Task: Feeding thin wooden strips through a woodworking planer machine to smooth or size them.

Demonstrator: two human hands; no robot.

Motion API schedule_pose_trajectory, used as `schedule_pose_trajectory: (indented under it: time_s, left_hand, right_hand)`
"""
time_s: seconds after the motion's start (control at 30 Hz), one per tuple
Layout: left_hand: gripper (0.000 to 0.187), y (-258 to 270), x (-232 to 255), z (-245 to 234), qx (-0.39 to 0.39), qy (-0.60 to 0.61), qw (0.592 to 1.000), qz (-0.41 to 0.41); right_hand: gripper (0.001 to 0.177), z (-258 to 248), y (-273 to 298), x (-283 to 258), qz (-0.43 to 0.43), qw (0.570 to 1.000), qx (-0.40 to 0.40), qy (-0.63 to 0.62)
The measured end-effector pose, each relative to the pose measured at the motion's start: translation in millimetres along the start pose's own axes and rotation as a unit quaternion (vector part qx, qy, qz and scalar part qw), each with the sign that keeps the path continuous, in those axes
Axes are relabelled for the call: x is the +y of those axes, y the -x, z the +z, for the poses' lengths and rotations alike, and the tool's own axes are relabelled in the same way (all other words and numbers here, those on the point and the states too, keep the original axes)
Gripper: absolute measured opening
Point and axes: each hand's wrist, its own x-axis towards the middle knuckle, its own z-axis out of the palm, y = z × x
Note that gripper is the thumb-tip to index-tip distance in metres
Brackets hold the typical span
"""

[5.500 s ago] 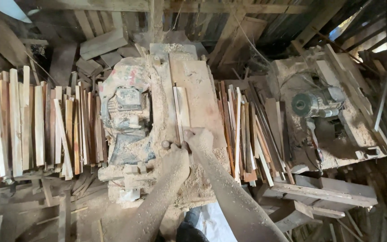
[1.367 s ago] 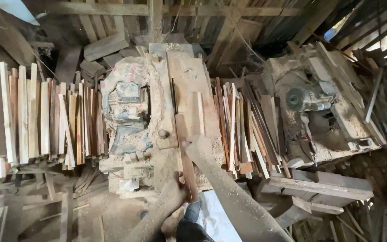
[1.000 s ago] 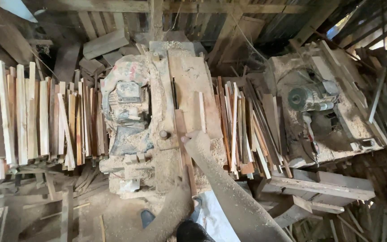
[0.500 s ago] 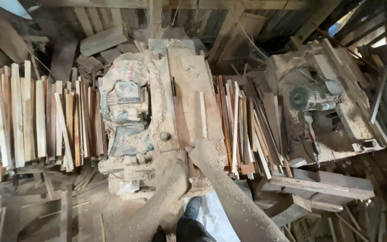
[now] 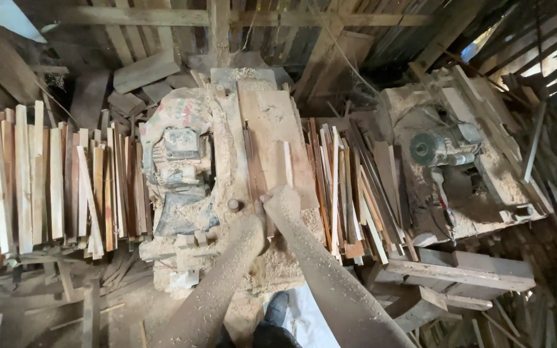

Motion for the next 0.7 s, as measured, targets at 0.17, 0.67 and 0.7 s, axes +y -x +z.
schedule_pose_trajectory:
  time_s: [0.17,0.67,0.7]
  left_hand:
    - [0.088,-39.5,-13.6,28.7,0.038,-0.022,0.999,0.011]
    - [0.092,-58.0,-15.3,23.3,-0.005,-0.142,0.990,-0.020]
    - [0.092,-62.7,-17.7,26.1,-0.002,-0.143,0.989,-0.022]
  right_hand:
    - [0.028,-39.4,15.7,-34.2,-0.013,0.999,0.035,-0.003]
    - [0.026,69.2,-123.0,35.3,0.004,0.997,0.057,-0.056]
    - [0.026,90.3,-140.4,47.7,0.000,0.997,0.057,-0.057]
